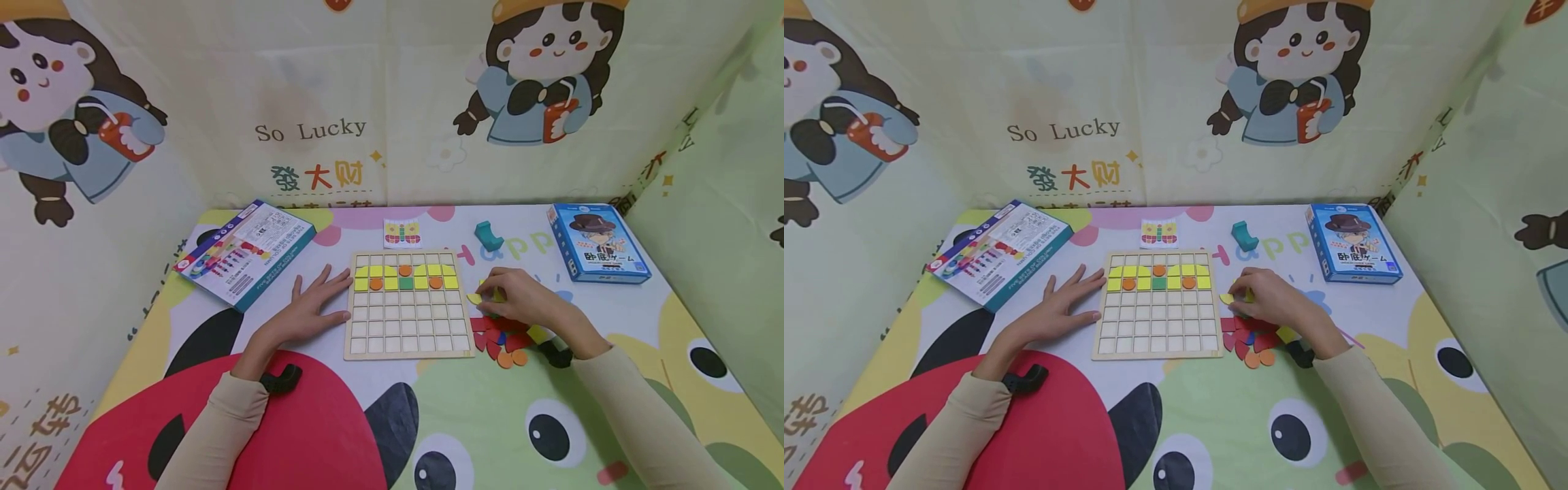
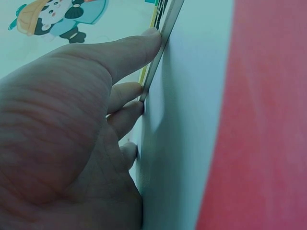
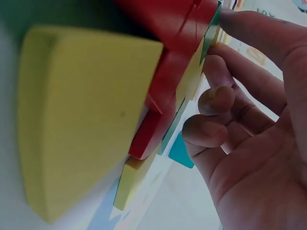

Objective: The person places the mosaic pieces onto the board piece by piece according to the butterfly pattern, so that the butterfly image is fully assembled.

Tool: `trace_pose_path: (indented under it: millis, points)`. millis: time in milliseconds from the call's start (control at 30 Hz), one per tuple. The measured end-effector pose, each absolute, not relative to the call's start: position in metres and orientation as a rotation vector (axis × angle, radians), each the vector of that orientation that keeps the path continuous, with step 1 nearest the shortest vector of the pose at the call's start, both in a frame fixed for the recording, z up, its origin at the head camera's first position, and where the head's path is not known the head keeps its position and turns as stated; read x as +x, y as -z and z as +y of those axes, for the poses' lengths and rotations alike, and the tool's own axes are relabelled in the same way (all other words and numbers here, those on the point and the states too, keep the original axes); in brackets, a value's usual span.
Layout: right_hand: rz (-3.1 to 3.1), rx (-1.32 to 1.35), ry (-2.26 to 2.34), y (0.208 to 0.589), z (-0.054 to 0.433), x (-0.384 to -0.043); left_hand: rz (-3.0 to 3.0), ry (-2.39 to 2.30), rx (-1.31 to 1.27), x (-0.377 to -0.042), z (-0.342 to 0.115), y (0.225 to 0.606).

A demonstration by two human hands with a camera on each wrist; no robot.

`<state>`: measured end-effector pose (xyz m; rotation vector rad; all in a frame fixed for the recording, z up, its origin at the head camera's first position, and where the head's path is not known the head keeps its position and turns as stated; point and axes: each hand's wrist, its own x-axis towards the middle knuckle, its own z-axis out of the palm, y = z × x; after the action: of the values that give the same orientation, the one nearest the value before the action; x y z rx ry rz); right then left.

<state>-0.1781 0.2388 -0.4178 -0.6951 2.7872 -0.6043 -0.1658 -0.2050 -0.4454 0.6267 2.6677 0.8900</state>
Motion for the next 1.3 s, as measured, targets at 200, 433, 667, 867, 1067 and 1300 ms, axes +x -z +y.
trace_pose_path:
  millis: [200, 433, 667, 867, 1067, 1300]
  points:
    - [2.827, -0.717, 0.608, 0.416, 0.236, -0.177, 2.665, -0.885, 0.630, -0.166, -0.205, 0.446]
    - [2.803, -0.758, 0.677, 0.408, 0.206, -0.175, 2.672, -0.870, 0.622, -0.166, -0.205, 0.446]
    - [2.812, -0.858, 0.643, 0.409, 0.151, -0.174, 2.670, -0.876, 0.619, -0.165, -0.206, 0.447]
    - [2.806, -0.951, 0.617, 0.408, 0.106, -0.175, 2.672, -0.874, 0.617, -0.166, -0.205, 0.448]
    - [2.808, -0.951, 0.619, 0.409, 0.074, -0.179, 2.670, -0.872, 0.626, -0.166, -0.205, 0.447]
    - [2.803, -1.000, 0.557, 0.409, 0.053, -0.184, 2.674, -0.876, 0.623, -0.166, -0.206, 0.446]
